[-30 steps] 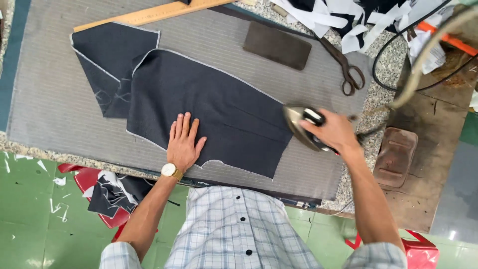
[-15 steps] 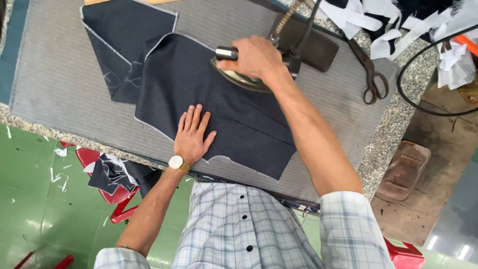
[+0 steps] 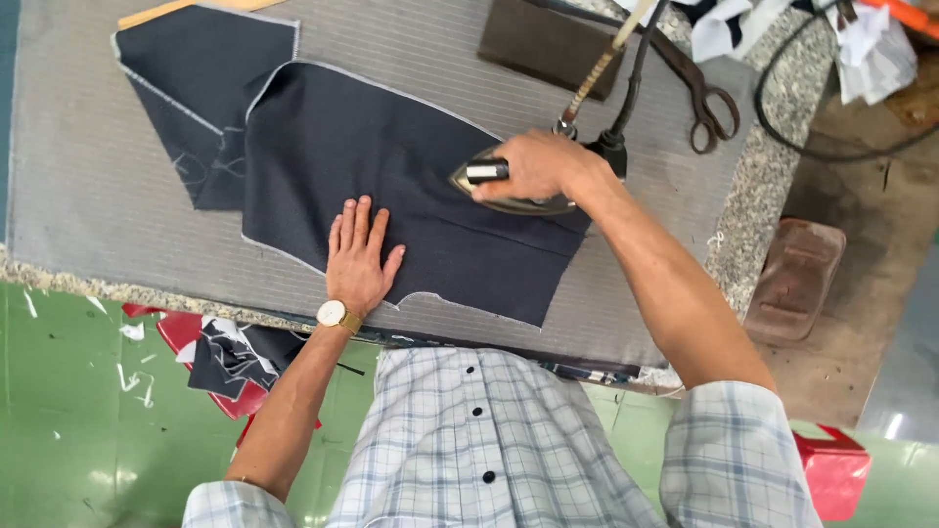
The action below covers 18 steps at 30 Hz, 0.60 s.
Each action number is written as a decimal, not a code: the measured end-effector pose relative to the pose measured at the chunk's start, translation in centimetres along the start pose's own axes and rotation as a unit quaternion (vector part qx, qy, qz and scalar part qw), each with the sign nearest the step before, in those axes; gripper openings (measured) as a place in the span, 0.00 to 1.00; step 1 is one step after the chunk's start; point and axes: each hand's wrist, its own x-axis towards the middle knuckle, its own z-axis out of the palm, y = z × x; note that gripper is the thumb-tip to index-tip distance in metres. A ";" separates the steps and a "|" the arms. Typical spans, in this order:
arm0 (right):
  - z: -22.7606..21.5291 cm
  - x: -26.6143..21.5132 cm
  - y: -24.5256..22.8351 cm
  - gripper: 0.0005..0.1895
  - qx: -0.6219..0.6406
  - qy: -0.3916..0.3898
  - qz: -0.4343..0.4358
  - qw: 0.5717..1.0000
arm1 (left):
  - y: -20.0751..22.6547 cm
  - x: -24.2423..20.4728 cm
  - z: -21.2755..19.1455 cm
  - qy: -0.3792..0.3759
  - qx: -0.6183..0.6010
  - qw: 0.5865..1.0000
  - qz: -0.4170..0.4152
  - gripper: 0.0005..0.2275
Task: The person irons a dark fabric piece on a work table using a steam iron and a pressing block. The person repeatedly folds and unfolds the fabric, irons different sections, and uses the block to press seams and edges. The person flips the fabric over and continues ironing the other side.
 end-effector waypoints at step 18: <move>10.3 -15.2 7.0 0.25 0.077 -0.013 0.157 0.985 | -0.2 -0.3 0.2 -0.019 -0.010 1.000 -0.002 0.26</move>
